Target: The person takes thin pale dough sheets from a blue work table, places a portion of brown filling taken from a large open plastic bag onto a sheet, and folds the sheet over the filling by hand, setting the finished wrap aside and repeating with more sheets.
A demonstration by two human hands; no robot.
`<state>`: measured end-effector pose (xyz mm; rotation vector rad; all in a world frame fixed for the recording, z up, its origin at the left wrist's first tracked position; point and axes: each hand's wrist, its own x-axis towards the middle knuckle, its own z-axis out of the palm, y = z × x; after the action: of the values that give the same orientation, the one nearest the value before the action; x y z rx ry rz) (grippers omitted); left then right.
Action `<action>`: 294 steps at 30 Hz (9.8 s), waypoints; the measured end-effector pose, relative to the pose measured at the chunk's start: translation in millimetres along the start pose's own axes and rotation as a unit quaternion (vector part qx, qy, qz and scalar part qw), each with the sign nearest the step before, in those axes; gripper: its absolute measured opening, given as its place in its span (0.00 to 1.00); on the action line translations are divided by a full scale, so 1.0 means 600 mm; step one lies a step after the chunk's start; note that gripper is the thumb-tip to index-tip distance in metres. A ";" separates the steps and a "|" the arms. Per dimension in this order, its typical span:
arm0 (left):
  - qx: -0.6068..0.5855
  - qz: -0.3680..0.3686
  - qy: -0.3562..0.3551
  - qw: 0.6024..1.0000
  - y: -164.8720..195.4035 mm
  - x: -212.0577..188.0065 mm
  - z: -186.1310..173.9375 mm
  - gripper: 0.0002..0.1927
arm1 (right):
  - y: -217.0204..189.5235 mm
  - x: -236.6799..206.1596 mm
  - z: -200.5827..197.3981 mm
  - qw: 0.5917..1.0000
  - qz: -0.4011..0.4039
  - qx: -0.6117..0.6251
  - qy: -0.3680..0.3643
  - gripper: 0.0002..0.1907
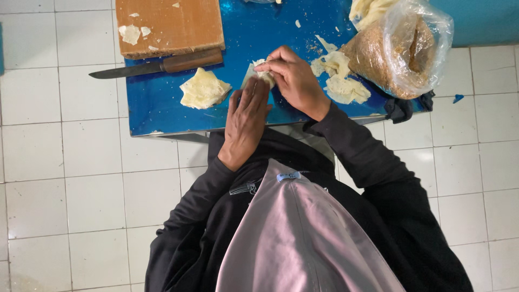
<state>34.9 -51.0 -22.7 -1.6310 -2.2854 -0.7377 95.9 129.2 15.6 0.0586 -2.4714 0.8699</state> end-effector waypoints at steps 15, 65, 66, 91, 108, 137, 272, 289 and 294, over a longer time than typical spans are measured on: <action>-0.001 -0.013 -0.039 0.999 -0.003 -0.003 -0.015 0.33 | 0.044 0.037 -0.017 0.971 -0.103 -0.170 -0.130 0.06; -0.030 -0.005 -0.007 1.000 -0.011 -0.005 -0.055 0.27 | 0.354 -0.036 -0.259 0.929 0.258 -0.209 -0.166 0.16; -0.030 -0.006 0.000 1.000 -0.011 -0.005 -0.055 0.28 | 0.348 -0.036 -0.263 0.924 0.272 -0.217 -0.159 0.16; 0.000 -0.043 0.001 0.999 -0.001 -0.017 -0.047 0.31 | 0.037 -0.005 -0.041 0.971 -0.041 -0.222 -0.074 0.23; -0.005 -0.042 0.015 0.999 -0.006 -0.018 -0.042 0.30 | 0.016 -0.022 -0.010 0.913 -0.073 -0.381 -0.128 0.25; 0.112 -0.156 0.052 0.980 -0.020 0.023 -0.043 0.19 | 0.234 -0.178 -0.352 0.705 0.252 -0.575 -0.330 0.06; -0.216 -0.019 0.040 0.975 -0.057 0.076 -0.038 0.10 | 0.042 0.015 -0.007 0.990 0.031 -0.048 -0.129 0.08; -0.140 -0.032 0.057 0.988 -0.046 0.082 -0.033 0.10 | 0.025 -0.002 -0.003 0.978 -0.101 -0.179 -0.029 0.07; -0.124 -0.041 0.058 0.990 -0.049 0.086 -0.027 0.08 | 0.026 -0.008 -0.007 0.963 -0.125 -0.237 -0.024 0.07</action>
<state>-11.9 -24.8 7.2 -1.5526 -2.2624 -1.1471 98.8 143.6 7.0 0.2203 -2.5779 0.1608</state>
